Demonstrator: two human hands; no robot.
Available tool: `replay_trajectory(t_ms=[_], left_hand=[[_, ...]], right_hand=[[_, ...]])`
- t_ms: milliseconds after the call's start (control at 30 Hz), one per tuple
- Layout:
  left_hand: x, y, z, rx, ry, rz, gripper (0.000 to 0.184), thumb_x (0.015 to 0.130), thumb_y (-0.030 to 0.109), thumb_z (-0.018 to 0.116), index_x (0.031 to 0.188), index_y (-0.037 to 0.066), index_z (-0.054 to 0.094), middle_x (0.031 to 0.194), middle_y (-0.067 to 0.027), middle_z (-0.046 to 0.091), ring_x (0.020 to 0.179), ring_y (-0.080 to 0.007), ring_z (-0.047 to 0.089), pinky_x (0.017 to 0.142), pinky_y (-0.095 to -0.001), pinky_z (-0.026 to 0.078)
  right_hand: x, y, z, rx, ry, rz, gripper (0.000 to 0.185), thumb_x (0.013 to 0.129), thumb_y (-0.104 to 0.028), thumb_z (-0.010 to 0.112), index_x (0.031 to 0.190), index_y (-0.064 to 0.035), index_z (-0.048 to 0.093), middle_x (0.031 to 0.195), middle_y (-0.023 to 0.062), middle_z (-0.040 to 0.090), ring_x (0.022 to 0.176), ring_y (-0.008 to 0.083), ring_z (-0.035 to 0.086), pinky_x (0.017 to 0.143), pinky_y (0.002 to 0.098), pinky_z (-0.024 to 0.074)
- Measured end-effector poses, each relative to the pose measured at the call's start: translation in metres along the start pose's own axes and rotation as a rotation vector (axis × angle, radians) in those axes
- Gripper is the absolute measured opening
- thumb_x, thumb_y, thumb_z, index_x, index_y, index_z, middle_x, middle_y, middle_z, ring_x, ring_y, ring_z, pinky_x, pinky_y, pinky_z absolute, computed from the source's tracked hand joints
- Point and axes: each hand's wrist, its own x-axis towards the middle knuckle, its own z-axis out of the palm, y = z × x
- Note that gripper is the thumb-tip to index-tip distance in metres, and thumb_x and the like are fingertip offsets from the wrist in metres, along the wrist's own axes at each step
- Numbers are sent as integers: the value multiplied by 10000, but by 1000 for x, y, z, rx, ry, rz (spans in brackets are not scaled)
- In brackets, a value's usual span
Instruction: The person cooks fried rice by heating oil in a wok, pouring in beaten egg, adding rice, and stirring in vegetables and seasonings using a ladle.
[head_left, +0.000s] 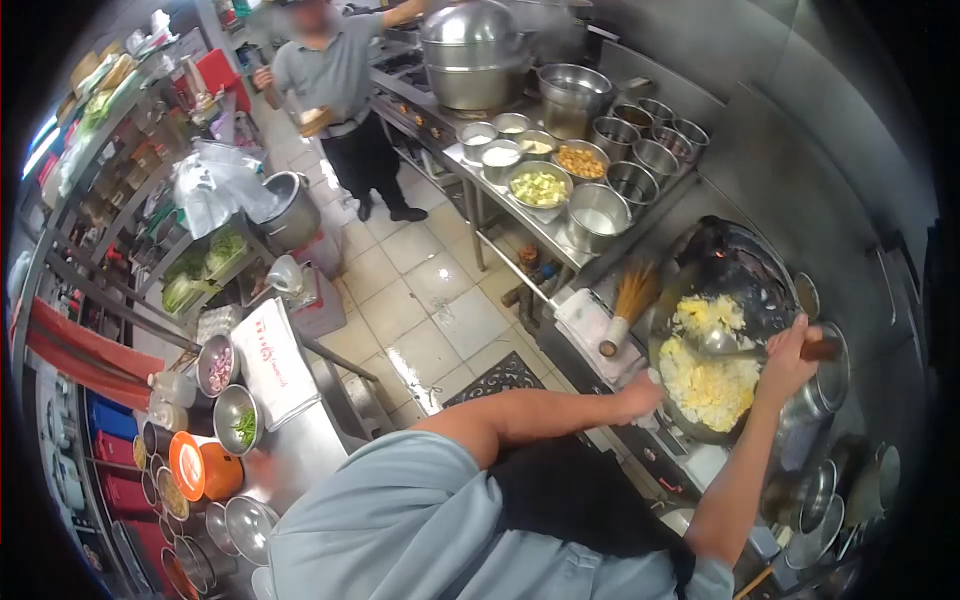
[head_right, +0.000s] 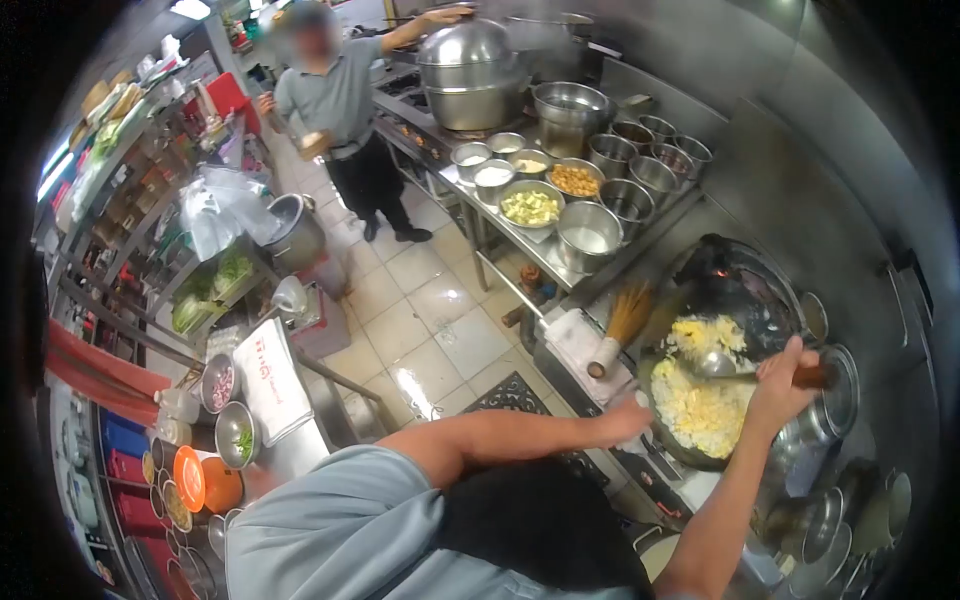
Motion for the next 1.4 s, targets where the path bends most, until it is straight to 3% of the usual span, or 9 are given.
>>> replay_trajectory(t_ms=[167,233,433,533,600,733,867,1300,1400], left_hand=[[29,-34,-4,-209,-70,-106,417,940,208,582,1320,44,538,1117,-143,683,885,-224,692,652,-407,580],[6,-3,-3,-263,-67,-450,460,919,220,588,1339,52,505,1113,-143,660,768,-227,694,458,-435,545],[8,-11,6,-226,25,-233,384,929,150,566,1263,-35,608,1117,-172,691,938,-282,706,829,-423,603],[12,-22,4,-448,-102,-159,364,907,113,583,1233,-46,615,1119,-191,691,1005,-302,702,827,-439,606],[21,-12,2,-574,-178,-525,311,926,67,576,1228,-2,614,1029,-158,692,970,-284,701,809,-495,604],[48,-62,-2,-258,-57,-400,271,896,-1,541,1164,-13,576,1018,-162,668,833,-319,723,694,-471,647],[31,-24,4,-173,-118,-398,362,890,-17,517,1251,-28,489,1026,-175,652,883,-327,720,717,-465,653],[18,-5,10,-302,-4,-413,338,878,-6,528,1216,-21,520,1038,-192,669,839,-347,721,696,-487,644],[29,-28,-4,-487,-135,-686,231,906,46,547,1124,-19,590,967,-159,690,801,-322,720,674,-462,625]], right_hand=[[-2,-61,5,-63,119,117,340,1023,-180,653,750,-100,468,594,-5,481,490,81,431,469,269,338],[-23,-88,4,-99,96,134,330,1030,-169,640,758,-97,466,589,-2,466,485,80,424,465,265,337],[-14,-26,-25,66,118,-11,335,1047,-117,589,765,-96,409,572,-2,409,472,85,372,455,277,338],[-10,-82,-30,19,211,44,346,1037,-115,613,760,-106,408,575,-10,411,488,79,371,469,267,347],[-23,-107,-38,69,252,113,228,1022,-100,632,828,-94,513,610,-23,445,503,66,398,452,255,336],[-43,-24,-62,-88,265,-5,127,998,-116,678,914,-85,588,694,-14,552,582,69,521,524,252,411],[-27,-50,-79,72,254,4,266,1029,-101,604,828,-83,431,590,10,410,480,115,409,463,308,381],[28,-81,-63,100,334,67,288,1015,-102,602,776,-98,442,548,2,401,423,110,372,417,295,344],[29,-86,-62,183,353,-56,294,1028,-89,594,772,-97,450,571,-8,400,461,96,384,419,282,341]])
